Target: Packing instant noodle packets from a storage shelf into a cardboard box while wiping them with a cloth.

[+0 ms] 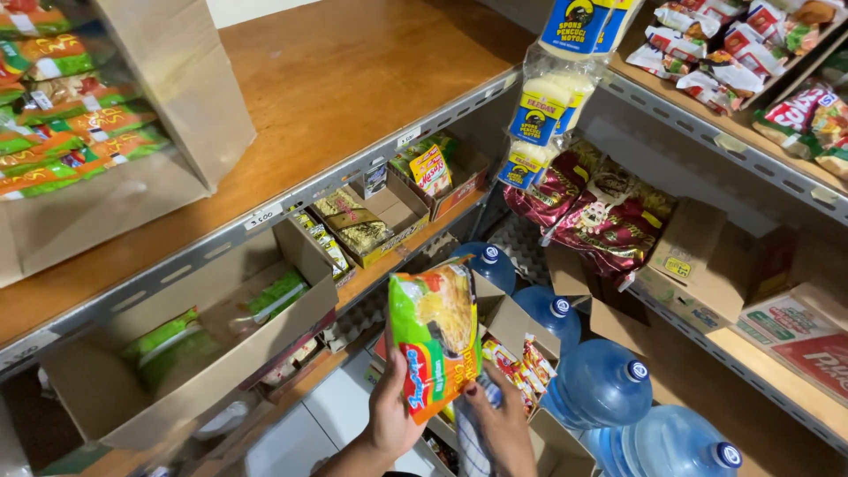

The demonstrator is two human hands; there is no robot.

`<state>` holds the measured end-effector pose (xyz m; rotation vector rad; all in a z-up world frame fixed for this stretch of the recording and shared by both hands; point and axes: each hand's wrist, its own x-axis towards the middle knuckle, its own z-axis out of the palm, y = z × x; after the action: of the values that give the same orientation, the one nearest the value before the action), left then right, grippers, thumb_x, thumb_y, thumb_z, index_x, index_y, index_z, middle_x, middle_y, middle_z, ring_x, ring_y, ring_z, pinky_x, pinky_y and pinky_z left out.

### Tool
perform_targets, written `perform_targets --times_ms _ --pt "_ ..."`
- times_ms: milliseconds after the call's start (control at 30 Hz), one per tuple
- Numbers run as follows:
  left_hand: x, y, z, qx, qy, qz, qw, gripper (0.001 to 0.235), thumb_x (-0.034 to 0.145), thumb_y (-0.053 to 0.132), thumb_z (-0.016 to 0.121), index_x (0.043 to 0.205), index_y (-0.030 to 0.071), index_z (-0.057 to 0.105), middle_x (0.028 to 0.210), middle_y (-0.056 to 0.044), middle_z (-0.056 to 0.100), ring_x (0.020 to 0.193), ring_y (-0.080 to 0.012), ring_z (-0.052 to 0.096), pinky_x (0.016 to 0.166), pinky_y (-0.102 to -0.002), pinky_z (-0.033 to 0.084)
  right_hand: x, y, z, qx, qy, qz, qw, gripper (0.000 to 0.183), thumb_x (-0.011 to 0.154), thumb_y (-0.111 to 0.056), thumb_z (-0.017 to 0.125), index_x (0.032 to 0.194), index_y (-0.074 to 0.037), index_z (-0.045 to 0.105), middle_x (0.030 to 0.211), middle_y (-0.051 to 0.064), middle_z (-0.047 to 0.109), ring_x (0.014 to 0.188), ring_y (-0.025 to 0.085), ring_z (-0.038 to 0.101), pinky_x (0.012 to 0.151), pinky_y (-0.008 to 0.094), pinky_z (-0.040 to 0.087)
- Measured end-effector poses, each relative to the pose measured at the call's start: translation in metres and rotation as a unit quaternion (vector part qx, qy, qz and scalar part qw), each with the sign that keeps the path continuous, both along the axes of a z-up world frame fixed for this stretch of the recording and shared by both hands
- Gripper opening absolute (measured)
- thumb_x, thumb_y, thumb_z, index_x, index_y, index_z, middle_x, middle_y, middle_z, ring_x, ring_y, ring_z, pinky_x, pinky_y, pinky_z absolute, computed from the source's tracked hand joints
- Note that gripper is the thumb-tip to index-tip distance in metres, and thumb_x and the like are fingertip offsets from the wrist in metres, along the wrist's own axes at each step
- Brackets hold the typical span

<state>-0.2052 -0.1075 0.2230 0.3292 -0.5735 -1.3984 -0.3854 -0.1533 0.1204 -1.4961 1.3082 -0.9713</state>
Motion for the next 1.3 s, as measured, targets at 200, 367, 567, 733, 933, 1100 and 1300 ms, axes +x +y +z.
perform_targets --times_ms 200,367,567,733,933,1100,1300 --pt "0.025 0.003 -0.019 -0.029 -0.083 -0.007 0.996 0.089 0.100 0.060 0.046 0.165 0.016 0.004 0.167 -0.017 0.027 0.153 -0.0341 0.033 0.124 -0.051 0.031 0.000 -0.005 0.025 0.201 -0.286 0.017 0.937 0.042 0.084 -0.009 0.073 0.125 -0.001 0.072 0.112 0.015 0.079 0.100 0.021 0.072 0.092 0.033 0.057" --pt "0.088 -0.009 -0.036 0.022 -0.048 -0.101 0.993 0.095 0.099 0.064 0.056 0.165 0.006 0.020 0.164 -0.020 0.036 0.151 -0.0343 0.035 0.120 -0.053 0.031 -0.037 -0.033 0.039 0.171 -0.237 0.008 0.956 0.037 0.080 -0.003 0.077 0.116 0.002 0.073 0.101 0.014 0.078 0.090 0.021 0.070 0.085 0.035 0.057" --pt "0.074 -0.011 -0.021 0.237 -0.242 -0.076 0.938 0.081 0.088 0.053 0.065 0.157 0.018 0.039 0.158 -0.005 0.049 0.149 -0.0216 0.039 0.117 -0.047 0.031 -0.030 -0.051 0.094 0.003 -0.052 0.105 0.993 0.029 0.086 -0.013 0.079 0.111 0.002 0.076 0.098 0.010 0.077 0.092 0.015 0.065 0.084 0.028 0.052" --pt "0.050 -0.010 -0.028 0.313 -0.151 -0.032 0.937 0.071 0.091 0.048 0.056 0.155 0.022 0.041 0.151 -0.005 0.054 0.142 -0.0235 0.046 0.111 -0.054 0.042 0.017 -0.003 0.170 -0.099 0.165 -0.142 0.971 0.037 0.082 -0.026 0.082 0.111 -0.004 0.072 0.102 0.013 0.074 0.087 0.023 0.071 0.078 0.032 0.053" --pt "0.026 -0.011 -0.083 0.291 -0.118 0.043 0.948 0.064 0.098 0.044 0.048 0.157 0.021 0.039 0.150 -0.009 0.054 0.135 -0.0255 0.053 0.113 -0.048 0.042 0.084 0.038 0.159 -0.381 0.272 0.001 0.883 0.045 0.059 -0.014 0.076 0.103 -0.008 0.067 0.109 0.013 0.069 0.095 0.038 0.061 0.080 0.046 0.051" --pt "0.026 -0.003 -0.042 0.284 -0.101 0.042 0.953 0.066 0.101 0.048 0.043 0.155 0.011 0.041 0.151 -0.011 0.055 0.135 -0.0234 0.054 0.114 -0.046 0.040 0.071 0.004 0.165 -0.267 0.273 -0.090 0.920 0.035 0.074 -0.012 0.080 0.107 -0.010 0.069 0.115 0.007 0.069 0.095 0.034 0.061 0.081 0.043 0.052" --pt "0.014 0.000 -0.052 0.246 -0.104 0.024 0.963 0.060 0.101 0.043 0.043 0.154 0.013 0.042 0.147 -0.012 0.057 0.134 -0.0231 0.054 0.114 -0.046 0.038 0.072 0.020 0.164 -0.367 0.239 -0.075 0.896 0.057 0.064 -0.003 0.074 0.121 -0.007 0.069 0.115 0.013 0.068 0.100 0.036 0.062 0.083 0.045 0.052"
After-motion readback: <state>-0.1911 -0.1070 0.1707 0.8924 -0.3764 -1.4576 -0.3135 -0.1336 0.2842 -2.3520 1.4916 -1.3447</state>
